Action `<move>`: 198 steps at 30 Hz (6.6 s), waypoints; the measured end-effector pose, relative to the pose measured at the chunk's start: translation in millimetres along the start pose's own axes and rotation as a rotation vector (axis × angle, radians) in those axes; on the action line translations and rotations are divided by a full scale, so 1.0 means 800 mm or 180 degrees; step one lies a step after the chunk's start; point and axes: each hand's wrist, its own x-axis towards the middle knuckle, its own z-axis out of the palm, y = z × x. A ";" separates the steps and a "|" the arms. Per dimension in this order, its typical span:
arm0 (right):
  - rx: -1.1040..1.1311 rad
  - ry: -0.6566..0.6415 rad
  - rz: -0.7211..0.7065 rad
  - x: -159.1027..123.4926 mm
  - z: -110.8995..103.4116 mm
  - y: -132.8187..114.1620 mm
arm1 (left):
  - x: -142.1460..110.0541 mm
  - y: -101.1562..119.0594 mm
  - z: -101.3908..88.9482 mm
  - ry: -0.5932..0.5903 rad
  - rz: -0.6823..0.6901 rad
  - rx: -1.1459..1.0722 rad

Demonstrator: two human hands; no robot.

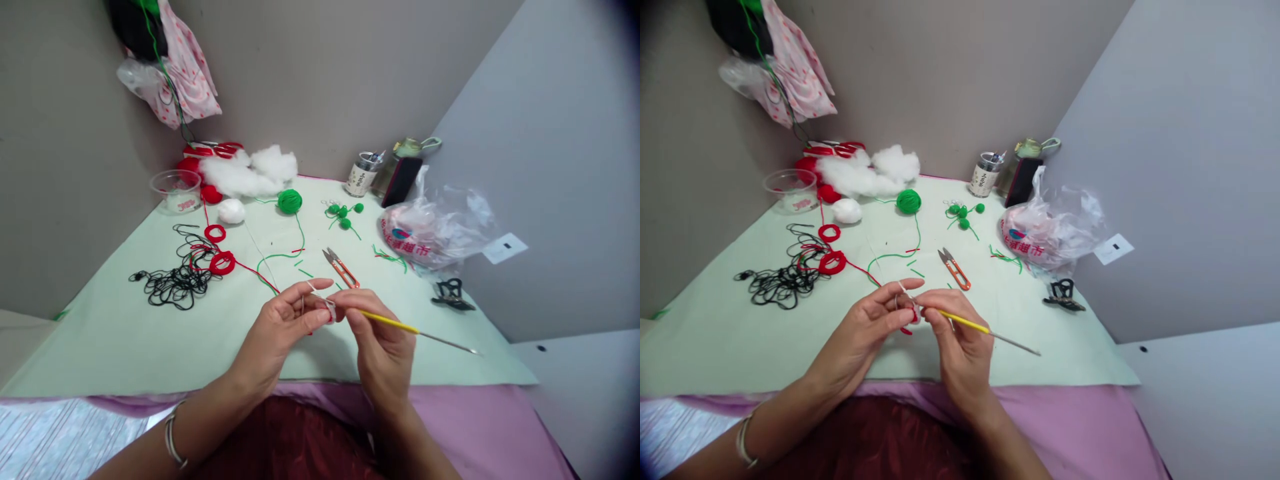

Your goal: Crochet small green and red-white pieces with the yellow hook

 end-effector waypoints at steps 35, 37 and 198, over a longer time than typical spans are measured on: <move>-0.1554 -0.0044 -0.1173 -0.023 -0.007 0.005 | -0.001 0.007 -0.001 -0.0098 -0.0641 -0.0776; -0.0816 0.0166 -0.0610 -0.015 -0.005 -0.001 | 0.000 0.008 -0.002 0.0012 -0.0490 -0.0738; -0.1857 -0.0394 -0.1394 -0.025 -0.009 0.005 | -0.002 -0.006 0.000 0.0135 -0.0058 0.0023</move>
